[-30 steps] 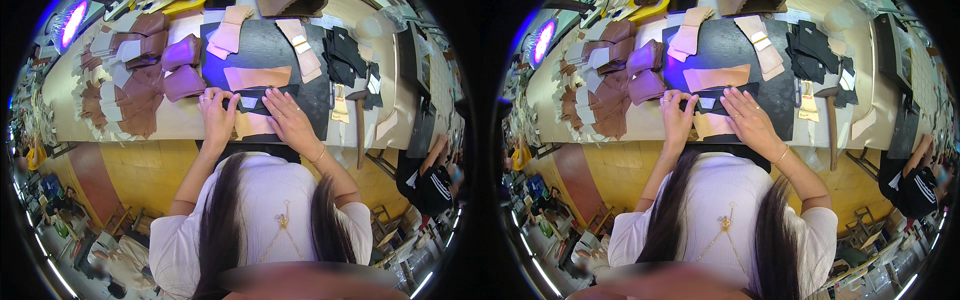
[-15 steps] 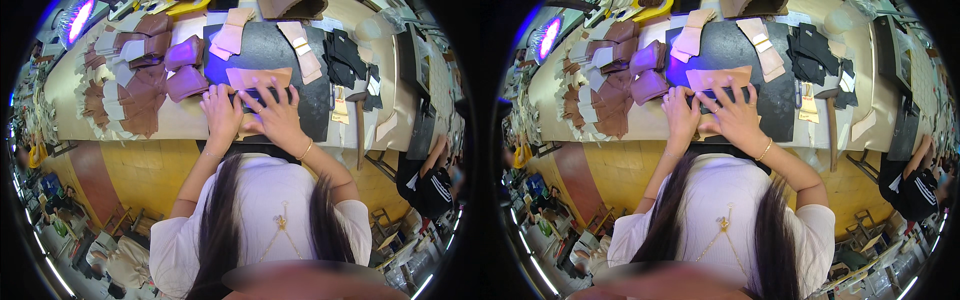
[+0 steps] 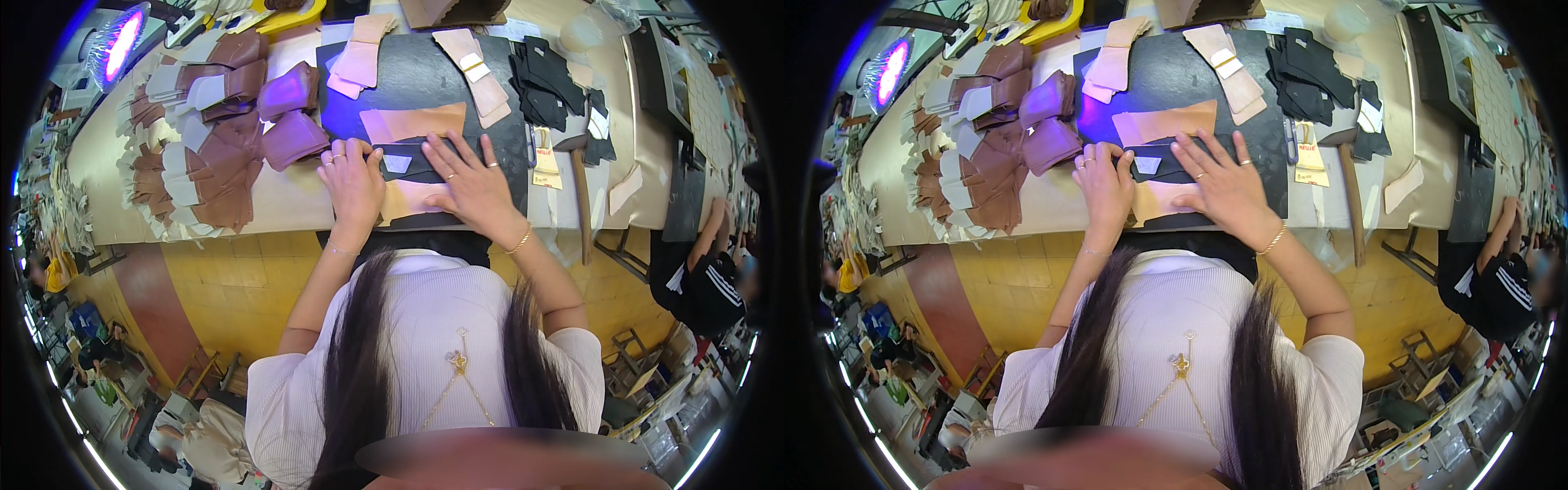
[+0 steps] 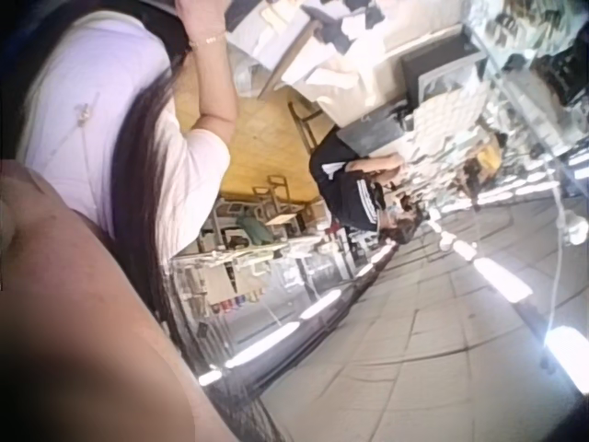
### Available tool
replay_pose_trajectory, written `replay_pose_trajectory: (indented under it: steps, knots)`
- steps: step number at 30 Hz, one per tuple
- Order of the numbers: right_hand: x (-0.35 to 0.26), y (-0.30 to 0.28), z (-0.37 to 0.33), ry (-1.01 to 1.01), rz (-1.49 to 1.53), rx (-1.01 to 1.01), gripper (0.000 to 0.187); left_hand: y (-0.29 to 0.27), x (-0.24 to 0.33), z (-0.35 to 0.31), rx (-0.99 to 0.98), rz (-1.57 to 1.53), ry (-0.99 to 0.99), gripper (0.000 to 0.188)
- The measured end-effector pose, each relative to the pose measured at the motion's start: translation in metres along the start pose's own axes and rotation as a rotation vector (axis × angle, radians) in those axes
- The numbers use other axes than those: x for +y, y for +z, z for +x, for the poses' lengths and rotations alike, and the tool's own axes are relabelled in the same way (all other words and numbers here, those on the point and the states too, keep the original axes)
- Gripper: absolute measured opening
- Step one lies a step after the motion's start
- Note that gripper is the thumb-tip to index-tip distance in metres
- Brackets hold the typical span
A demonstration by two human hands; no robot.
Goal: The person assembles small leather pieces on a workbench, using a hammer to tap and flatten them. They handle multiple black and beige leather parts, aligning and stacking them, then move to a machine to process additional pieces before returning to manual assembly.
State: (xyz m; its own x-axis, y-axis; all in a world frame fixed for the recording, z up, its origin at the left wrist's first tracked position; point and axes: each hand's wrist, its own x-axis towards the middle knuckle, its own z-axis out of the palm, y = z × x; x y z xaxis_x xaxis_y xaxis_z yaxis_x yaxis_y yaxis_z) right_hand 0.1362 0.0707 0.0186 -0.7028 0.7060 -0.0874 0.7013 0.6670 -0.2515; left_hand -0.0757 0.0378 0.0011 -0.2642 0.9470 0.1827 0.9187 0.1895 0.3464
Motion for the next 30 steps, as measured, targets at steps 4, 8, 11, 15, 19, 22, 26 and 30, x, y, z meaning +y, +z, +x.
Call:
replay_pose_trajectory:
  steps: [4, 8, 11, 15, 19, 22, 26, 30]
  knots:
    - [0.018, -0.001, -0.017, 0.025, -0.008, 0.043, 0.08, 0.001, 0.0, -0.001, -0.013, -0.008, -0.012, 0.02]
    - [0.027, 0.003, -0.035, 0.181, -0.102, 0.073, 0.083, -0.001, 0.0, 0.0, -0.026, -0.02, -0.003, 0.021]
    - [0.035, 0.003, -0.052, 0.348, -0.069, 0.16, 0.082, -0.006, -0.001, 0.001, -0.003, -0.092, 0.059, 0.024]
    - [0.073, -0.007, -0.085, 0.619, -0.074, 0.439, 0.06, -0.019, -0.002, -0.01, -0.017, -0.249, 0.317, 0.039]
    - [0.115, -0.001, -0.11, 0.916, 0.057, 0.439, 0.038, -0.023, -0.001, -0.021, -0.327, -0.092, 0.505, 0.059]
    - [0.127, 0.011, -0.109, 0.904, -0.037, 0.348, 0.037, -0.023, -0.003, -0.021, -0.418, 0.033, 0.553, 0.071]
    - [0.114, 0.002, -0.104, 0.953, 0.077, 0.492, 0.04, -0.02, -0.006, -0.022, -0.377, 0.037, 0.562, 0.078]
    - [0.072, -0.026, -0.103, 0.952, 0.348, 0.652, 0.035, -0.016, -0.008, -0.027, -0.301, 0.04, 0.546, 0.075]
